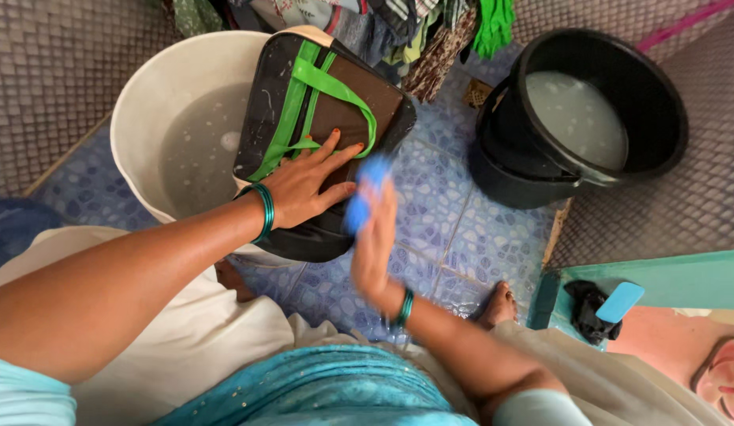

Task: The person scrubs a white and black bag with green straps using a blue sponge. They dip the sponge into a bucket of soapy water and scrub various parts of the bag, including the sides, bottom, and straps.

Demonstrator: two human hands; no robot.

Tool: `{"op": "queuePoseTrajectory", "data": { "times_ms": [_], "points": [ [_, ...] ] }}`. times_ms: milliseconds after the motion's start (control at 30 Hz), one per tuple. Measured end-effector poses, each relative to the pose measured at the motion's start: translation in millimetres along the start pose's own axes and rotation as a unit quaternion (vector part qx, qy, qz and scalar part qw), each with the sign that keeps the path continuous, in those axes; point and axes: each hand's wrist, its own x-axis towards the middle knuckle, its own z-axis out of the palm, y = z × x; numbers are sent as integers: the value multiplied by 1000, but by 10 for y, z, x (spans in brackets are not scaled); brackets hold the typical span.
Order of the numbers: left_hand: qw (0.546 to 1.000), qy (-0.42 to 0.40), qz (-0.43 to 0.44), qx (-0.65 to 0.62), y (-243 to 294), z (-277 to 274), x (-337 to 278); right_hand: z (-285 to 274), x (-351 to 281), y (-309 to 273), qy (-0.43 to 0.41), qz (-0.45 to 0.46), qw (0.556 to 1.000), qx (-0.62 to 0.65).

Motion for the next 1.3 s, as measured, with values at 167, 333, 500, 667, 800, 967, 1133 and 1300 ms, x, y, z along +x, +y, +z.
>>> {"op": "queuePoseTrajectory", "data": {
  "times_ms": [167,333,500,667,800,967,1133,1300],
  "points": [
    [999,18,30,0,-43,75,40,47,510,693,46,-1,999,-1],
    [1000,9,11,-2,31,-18,22,18,1304,966,101,100,981,131],
    [1000,-14,-9,1,21,18,27,77,60,21,17,35,999,-5],
    [999,9,20,-34,-9,32,68,155,676,752,83,61,993,63],
    [999,27,26,-17,25,19,39,95,1407,1108,127,141,975,118],
    [1000,7,4,-24,-32,57,87,54,228,-82,32,38,998,38],
    [998,11,19,-61,-76,84,121,29,467,269,0,2,1000,-19],
    [1000,2,-22,19,56,40,109,-161,1637,1092,-55,112,987,-99]
  ]
}}
